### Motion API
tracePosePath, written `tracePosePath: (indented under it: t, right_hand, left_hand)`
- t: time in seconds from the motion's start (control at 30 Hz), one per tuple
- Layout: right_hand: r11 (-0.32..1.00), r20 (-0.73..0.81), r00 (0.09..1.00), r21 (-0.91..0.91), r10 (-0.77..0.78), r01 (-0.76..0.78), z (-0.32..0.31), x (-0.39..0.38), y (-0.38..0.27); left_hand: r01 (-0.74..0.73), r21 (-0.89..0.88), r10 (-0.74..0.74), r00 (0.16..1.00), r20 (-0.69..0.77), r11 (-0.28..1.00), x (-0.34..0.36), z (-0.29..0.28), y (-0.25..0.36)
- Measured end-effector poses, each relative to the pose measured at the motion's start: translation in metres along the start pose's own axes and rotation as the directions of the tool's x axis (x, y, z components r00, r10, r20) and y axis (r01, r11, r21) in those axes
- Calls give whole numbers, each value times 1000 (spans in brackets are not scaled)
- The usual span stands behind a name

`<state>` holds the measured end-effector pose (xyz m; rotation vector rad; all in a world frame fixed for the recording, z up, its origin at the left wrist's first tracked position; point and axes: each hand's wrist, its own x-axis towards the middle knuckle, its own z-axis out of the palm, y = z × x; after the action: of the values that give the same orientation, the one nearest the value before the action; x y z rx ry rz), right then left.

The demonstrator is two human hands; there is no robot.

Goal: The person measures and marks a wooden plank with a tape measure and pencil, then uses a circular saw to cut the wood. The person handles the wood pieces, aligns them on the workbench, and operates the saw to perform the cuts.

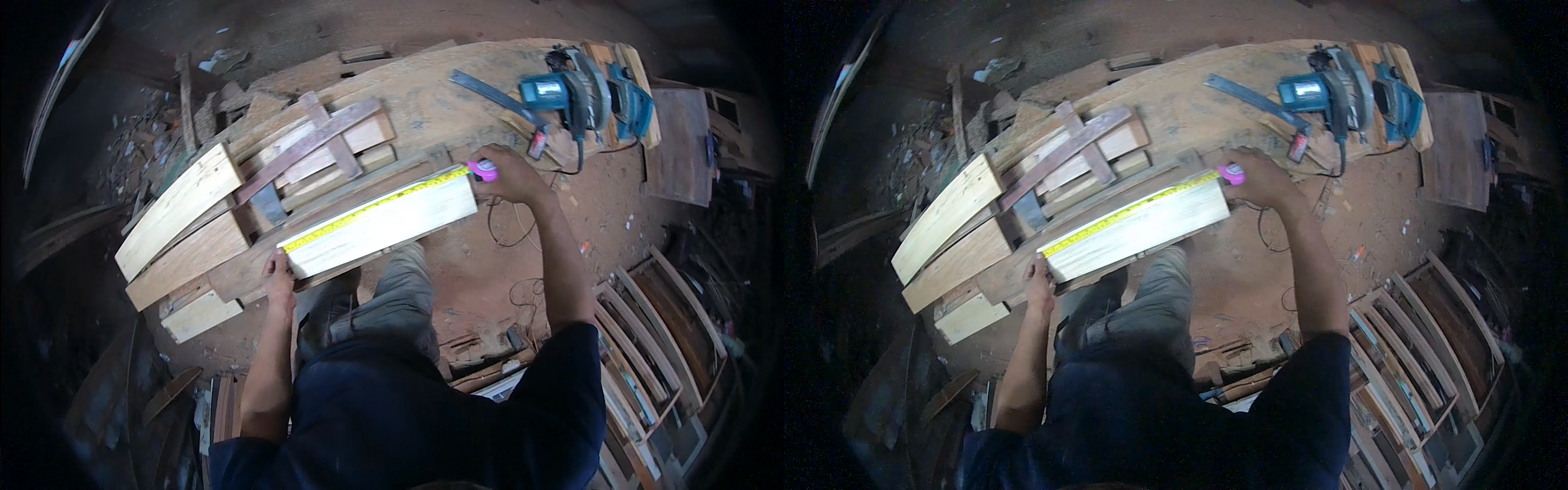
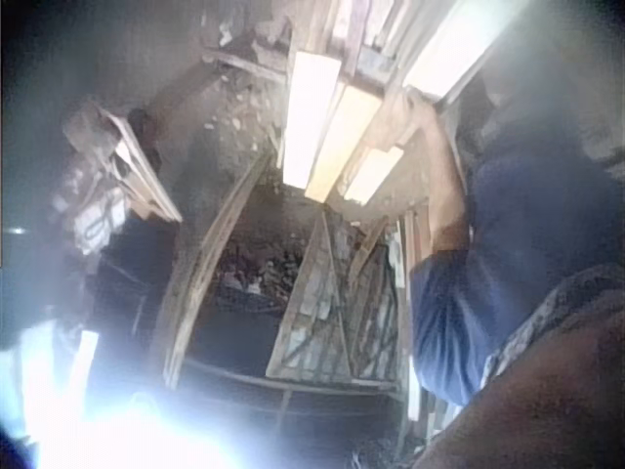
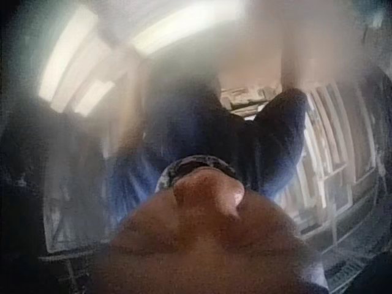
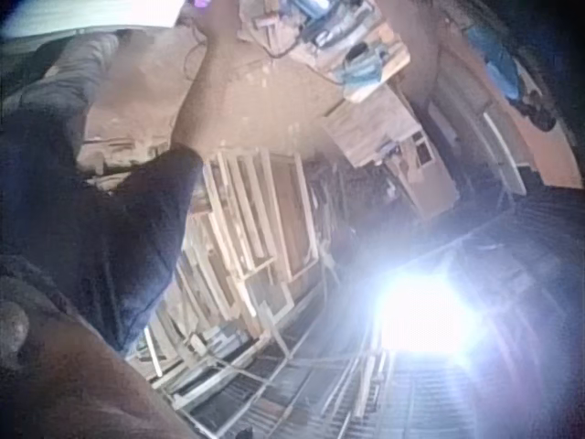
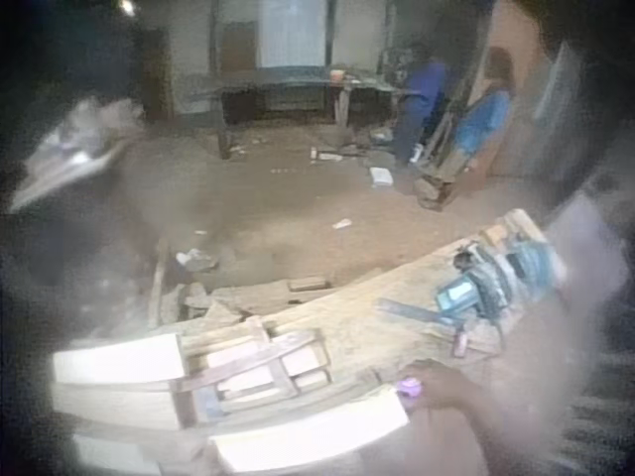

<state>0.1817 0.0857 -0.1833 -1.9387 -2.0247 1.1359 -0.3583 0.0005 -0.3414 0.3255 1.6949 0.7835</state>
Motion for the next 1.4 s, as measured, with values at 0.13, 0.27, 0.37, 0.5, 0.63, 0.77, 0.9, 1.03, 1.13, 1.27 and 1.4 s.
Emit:
tracePosePath:
  t: [0.13,0.27,0.37,0.5,0.63,0.77,0.9,1.03,1.13,1.27,1.4]
  right_hand:
    - [998,19,999,47,42,-43,0,-4,12]
    - [995,23,999,86,40,-42,-1,-5,11]
    - [994,-12,999,100,-38,39,4,-5,12]
    - [994,-21,1000,112,7,-5,6,-6,9]
    - [992,-49,999,127,15,-8,10,-9,14]
    - [984,-70,997,176,17,-4,2,-11,9]
    - [966,-72,993,246,95,-75,1,-17,11]
    - [963,-151,985,266,81,-38,2,-21,10]
    - [969,-205,974,243,98,-46,8,-21,10]
    - [1000,-510,860,-30,-14,-1,-1,-38,-11]
    - [872,-949,243,-61,-201,486,-65,-147,-109]
  left_hand:
    - [4,-64,1,997,79,998,-6,-1,5]
    - [-42,-41,46,995,92,998,-3,-4,4]
    - [-34,-24,35,998,43,999,-7,1,7]
    - [-35,15,34,998,52,999,-10,2,11]
    - [-62,51,59,997,55,997,-4,-6,8]
    - [-457,363,519,850,-89,812,-16,19,16]
    - [-751,459,601,658,453,475,-52,122,75]
    - [-930,174,335,284,898,323,-85,267,117]
    - [-982,73,228,112,967,174,-67,344,102]
    - [-973,222,-211,203,956,70,-53,388,124]
    - [-971,225,-278,196,940,76,-50,403,126]
